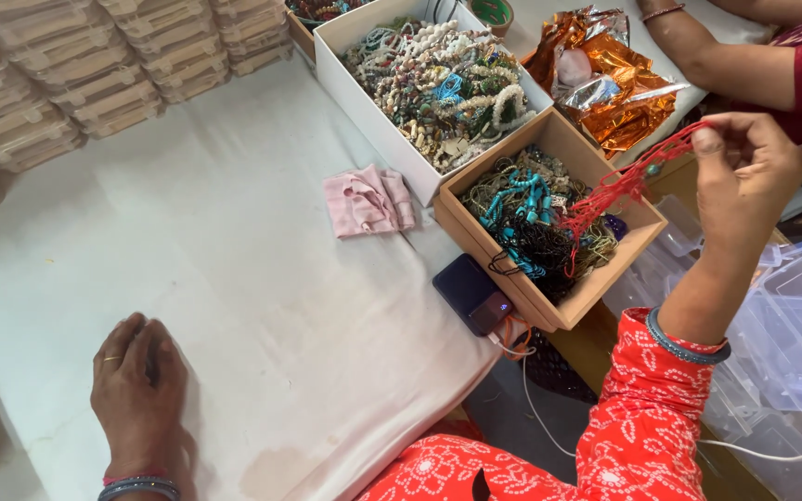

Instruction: The person cleans a beaded necklace with a pink cloth, places it into a small plastic bag, and then puts the bag into a beige fabric pouch. They then wipe a clear plastic container with the cloth and place the pouch inside the container.

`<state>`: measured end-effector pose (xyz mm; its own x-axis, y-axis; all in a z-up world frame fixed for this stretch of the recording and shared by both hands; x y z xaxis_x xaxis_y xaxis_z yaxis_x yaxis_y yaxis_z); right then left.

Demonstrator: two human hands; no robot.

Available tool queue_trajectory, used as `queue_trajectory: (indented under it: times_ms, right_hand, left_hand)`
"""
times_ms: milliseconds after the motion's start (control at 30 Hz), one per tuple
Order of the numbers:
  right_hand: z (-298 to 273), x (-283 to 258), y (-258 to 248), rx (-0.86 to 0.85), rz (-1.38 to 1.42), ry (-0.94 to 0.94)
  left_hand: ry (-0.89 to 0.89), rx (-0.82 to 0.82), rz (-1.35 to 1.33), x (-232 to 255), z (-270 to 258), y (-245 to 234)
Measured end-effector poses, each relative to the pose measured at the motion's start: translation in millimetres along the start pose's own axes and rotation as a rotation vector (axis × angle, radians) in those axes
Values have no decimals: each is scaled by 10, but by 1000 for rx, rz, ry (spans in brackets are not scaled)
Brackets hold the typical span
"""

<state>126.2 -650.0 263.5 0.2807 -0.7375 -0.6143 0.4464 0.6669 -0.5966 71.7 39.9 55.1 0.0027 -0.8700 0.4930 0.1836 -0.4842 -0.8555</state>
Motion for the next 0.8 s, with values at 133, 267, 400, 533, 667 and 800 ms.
queue_trajectory:
  times_ms: [133, 267, 400, 533, 667, 800]
  right_hand:
    - [87, -464, -12, 89, 81, -9]
    - [74, -24, -7, 41, 234, -35]
    - [119, 3, 126, -5, 302, -92]
    - [237, -618, 475, -124, 266, -15]
    - [132, -342, 778, -353, 253, 130]
    - [-139, 395, 701, -436, -103, 230]
  left_hand:
    - [-1, -4, 11, -6, 1, 5]
    - [-10, -5, 9, -28, 1, 19]
    - [9, 8, 30, -58, -4, 43]
    - [25, 9, 3, -24, -16, 19]
    - [43, 12, 22, -5, -17, 18]
    - [47, 10, 32, 8, -11, 10]
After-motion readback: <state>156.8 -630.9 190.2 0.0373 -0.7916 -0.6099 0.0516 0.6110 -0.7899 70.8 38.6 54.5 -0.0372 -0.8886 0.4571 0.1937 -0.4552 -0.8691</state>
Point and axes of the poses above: each hand's wrist, its own z-axis towards the middle knuckle, its own y-axis out of the palm, x = y × z, the point moved 10 cm from there along z, towards the middle knuckle, and after that the axes turned 13 degrees about -x, right-handed, at the moved point
